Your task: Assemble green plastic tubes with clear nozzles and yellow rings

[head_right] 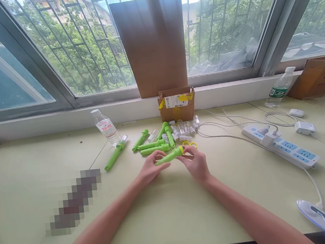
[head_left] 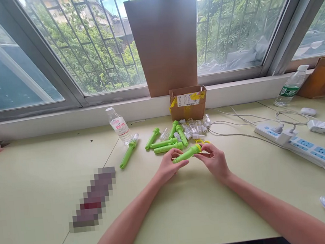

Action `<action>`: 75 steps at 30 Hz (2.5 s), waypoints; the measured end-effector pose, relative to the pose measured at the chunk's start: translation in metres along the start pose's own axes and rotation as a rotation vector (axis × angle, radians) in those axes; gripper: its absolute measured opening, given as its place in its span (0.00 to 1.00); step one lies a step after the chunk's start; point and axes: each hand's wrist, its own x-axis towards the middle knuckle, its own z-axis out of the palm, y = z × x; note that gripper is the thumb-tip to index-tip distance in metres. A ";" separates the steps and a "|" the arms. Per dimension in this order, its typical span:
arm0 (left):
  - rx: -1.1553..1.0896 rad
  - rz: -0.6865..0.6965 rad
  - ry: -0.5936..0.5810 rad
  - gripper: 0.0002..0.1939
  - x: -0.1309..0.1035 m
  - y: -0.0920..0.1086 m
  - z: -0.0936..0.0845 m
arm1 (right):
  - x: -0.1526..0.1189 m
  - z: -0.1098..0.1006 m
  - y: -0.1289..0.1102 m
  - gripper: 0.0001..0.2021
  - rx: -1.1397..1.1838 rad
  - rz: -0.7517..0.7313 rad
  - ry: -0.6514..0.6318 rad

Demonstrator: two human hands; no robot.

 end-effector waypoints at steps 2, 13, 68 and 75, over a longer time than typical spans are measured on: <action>0.028 0.056 0.036 0.19 0.000 -0.001 0.000 | 0.000 0.000 0.001 0.14 0.001 0.016 0.004; -0.015 -0.009 0.050 0.18 -0.002 -0.001 0.000 | 0.000 -0.002 -0.002 0.12 -0.151 -0.064 -0.038; -0.027 -0.074 -0.112 0.20 -0.003 0.002 0.002 | -0.001 -0.003 -0.003 0.11 -0.210 -0.117 -0.034; -0.039 -0.047 -0.168 0.24 -0.001 -0.005 0.002 | -0.001 -0.002 -0.003 0.15 -0.174 -0.074 -0.102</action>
